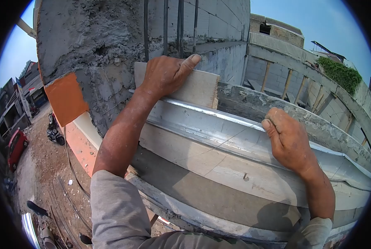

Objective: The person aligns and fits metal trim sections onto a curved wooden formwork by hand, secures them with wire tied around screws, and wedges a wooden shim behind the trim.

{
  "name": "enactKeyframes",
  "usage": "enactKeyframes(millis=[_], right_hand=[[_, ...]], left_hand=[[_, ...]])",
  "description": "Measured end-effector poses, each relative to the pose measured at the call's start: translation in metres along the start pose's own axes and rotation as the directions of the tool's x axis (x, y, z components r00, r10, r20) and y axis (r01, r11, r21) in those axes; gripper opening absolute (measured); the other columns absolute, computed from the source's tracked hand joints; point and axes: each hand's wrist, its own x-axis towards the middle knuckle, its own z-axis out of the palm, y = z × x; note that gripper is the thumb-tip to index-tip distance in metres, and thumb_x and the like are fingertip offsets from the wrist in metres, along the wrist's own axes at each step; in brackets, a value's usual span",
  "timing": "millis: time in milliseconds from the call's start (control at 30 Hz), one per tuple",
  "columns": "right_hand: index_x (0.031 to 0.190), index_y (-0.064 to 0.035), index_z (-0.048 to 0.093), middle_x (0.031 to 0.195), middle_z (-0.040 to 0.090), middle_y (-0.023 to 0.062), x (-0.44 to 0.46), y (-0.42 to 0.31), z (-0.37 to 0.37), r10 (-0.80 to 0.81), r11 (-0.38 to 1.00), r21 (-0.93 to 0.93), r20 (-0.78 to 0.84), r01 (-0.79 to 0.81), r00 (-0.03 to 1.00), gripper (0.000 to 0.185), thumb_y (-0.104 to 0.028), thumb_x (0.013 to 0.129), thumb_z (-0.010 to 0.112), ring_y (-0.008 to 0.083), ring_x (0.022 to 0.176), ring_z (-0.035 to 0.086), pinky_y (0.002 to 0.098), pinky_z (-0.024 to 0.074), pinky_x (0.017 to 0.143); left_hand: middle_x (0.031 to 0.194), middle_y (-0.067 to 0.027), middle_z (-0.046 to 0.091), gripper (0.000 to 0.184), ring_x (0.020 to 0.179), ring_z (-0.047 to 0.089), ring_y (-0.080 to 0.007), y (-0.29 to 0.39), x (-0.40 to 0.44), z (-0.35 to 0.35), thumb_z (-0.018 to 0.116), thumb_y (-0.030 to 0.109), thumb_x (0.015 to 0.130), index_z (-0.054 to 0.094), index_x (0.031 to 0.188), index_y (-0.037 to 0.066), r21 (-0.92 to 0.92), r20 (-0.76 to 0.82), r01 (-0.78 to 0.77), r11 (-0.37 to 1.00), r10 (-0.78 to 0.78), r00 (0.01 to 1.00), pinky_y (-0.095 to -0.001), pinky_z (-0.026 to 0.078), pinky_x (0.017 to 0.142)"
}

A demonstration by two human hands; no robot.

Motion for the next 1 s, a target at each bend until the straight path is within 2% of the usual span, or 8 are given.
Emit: enactKeyframes(millis=[333, 433, 567, 600, 800, 900, 933, 1000], right_hand=[[0.090, -0.0038, 0.053, 0.077, 0.052, 0.0149, -0.001, -0.005, -0.004, 0.045, 0.998, 0.039, 0.018, -0.046, 0.999, 0.013, -0.016, 0.095, 0.053, 0.0353, 0.067, 0.053, 0.0441, 0.0429, 0.061], [0.084, -0.0025, 0.053, 0.073, 0.050, 0.0153, 0.009, -0.006, -0.013, 0.046, 0.996, 0.067, 0.111, -0.054, 0.993, 0.017, -0.015, 0.095, 0.053, 0.0359, 0.064, 0.050, 0.0434, 0.0408, 0.060], [0.073, -0.0009, 0.056, 0.058, 0.046, 0.0122, 0.038, -0.017, -0.031, 0.127, 0.987, 0.053, 0.335, -0.153, 0.934, 0.039, -0.033, 0.095, 0.057, 0.0251, 0.054, 0.047, 0.0404, 0.0369, 0.054], [0.069, -0.0018, 0.059, 0.055, 0.047, 0.0085, 0.044, -0.008, -0.025, 0.114, 0.977, 0.138, 0.317, -0.165, 0.942, 0.050, -0.045, 0.094, 0.056, 0.0194, 0.051, 0.047, 0.0380, 0.0362, 0.050], [0.076, -0.0048, 0.066, 0.059, 0.055, 0.0082, 0.108, -0.008, 0.015, 0.136, 0.986, 0.012, 0.504, -0.164, 0.853, 0.064, -0.065, 0.090, 0.049, 0.0192, 0.055, 0.052, 0.0378, 0.0424, 0.053], [0.086, -0.0020, 0.068, 0.063, 0.059, 0.0111, 0.119, -0.014, 0.049, 0.220, 0.933, 0.144, 0.493, -0.329, 0.842, 0.068, -0.067, 0.089, 0.047, 0.0201, 0.059, 0.055, 0.0402, 0.0452, 0.058], [0.094, -0.0003, 0.068, 0.069, 0.063, 0.0134, 0.114, -0.031, 0.046, 0.328, 0.927, 0.045, 0.379, -0.372, 0.865, 0.064, -0.060, 0.093, 0.045, 0.0216, 0.065, 0.060, 0.0400, 0.0475, 0.063], [0.094, -0.0001, 0.068, 0.069, 0.064, 0.0139, 0.122, -0.023, 0.048, 0.226, 0.936, 0.126, 0.501, -0.329, 0.835, 0.059, -0.054, 0.096, 0.045, 0.0223, 0.066, 0.062, 0.0392, 0.0479, 0.065]], left_hand=[[0.042, -0.0113, 0.053, 0.073, 0.039, 0.055, -0.0266, 0.003, -0.006, 0.001, 0.038, 0.060, 0.096, 0.069, 0.059, 0.005, 0.019, -0.083, 0.019, 1.000, -0.017, 0.996, -0.0391, 0.041, 0.040], [0.044, -0.0098, 0.053, 0.071, 0.042, 0.058, -0.0258, -0.005, -0.001, 0.002, 0.036, 0.062, 0.096, 0.072, 0.068, 0.007, 0.015, 0.074, -0.005, 1.000, 0.004, 0.997, -0.0385, 0.045, 0.044], [0.049, -0.0089, 0.055, 0.070, 0.047, 0.061, -0.0223, -0.005, 0.000, -0.013, 0.037, 0.067, 0.093, 0.073, 0.075, 0.009, -0.047, 0.248, -0.008, 0.999, 0.019, 0.969, -0.0372, 0.046, 0.046], [0.050, -0.0087, 0.056, 0.070, 0.049, 0.061, -0.0217, -0.010, -0.001, -0.015, 0.037, 0.068, 0.092, 0.073, 0.076, 0.010, -0.053, 0.259, -0.052, 0.997, 0.064, 0.964, -0.0371, 0.047, 0.047], [0.053, -0.0092, 0.057, 0.070, 0.051, 0.062, -0.0219, -0.025, 0.002, -0.024, 0.038, 0.069, 0.090, 0.072, 0.080, 0.010, -0.077, 0.324, -0.088, 0.993, 0.108, 0.940, -0.0383, 0.047, 0.047], [0.053, -0.0100, 0.058, 0.069, 0.048, 0.062, -0.0218, -0.030, 0.007, -0.028, 0.040, 0.069, 0.090, 0.073, 0.076, 0.009, -0.094, 0.338, -0.060, 0.994, 0.088, 0.937, -0.0372, 0.048, 0.048], [0.052, -0.0101, 0.058, 0.069, 0.048, 0.061, -0.0218, -0.028, 0.010, -0.031, 0.040, 0.068, 0.090, 0.073, 0.075, 0.009, -0.074, 0.355, -0.061, 0.995, 0.084, 0.931, -0.0370, 0.048, 0.048], [0.050, -0.0094, 0.057, 0.069, 0.045, 0.059, -0.0203, -0.030, 0.011, -0.027, 0.042, 0.068, 0.090, 0.073, 0.071, 0.009, -0.042, 0.375, -0.050, 0.998, 0.062, 0.925, -0.0366, 0.046, 0.045]])
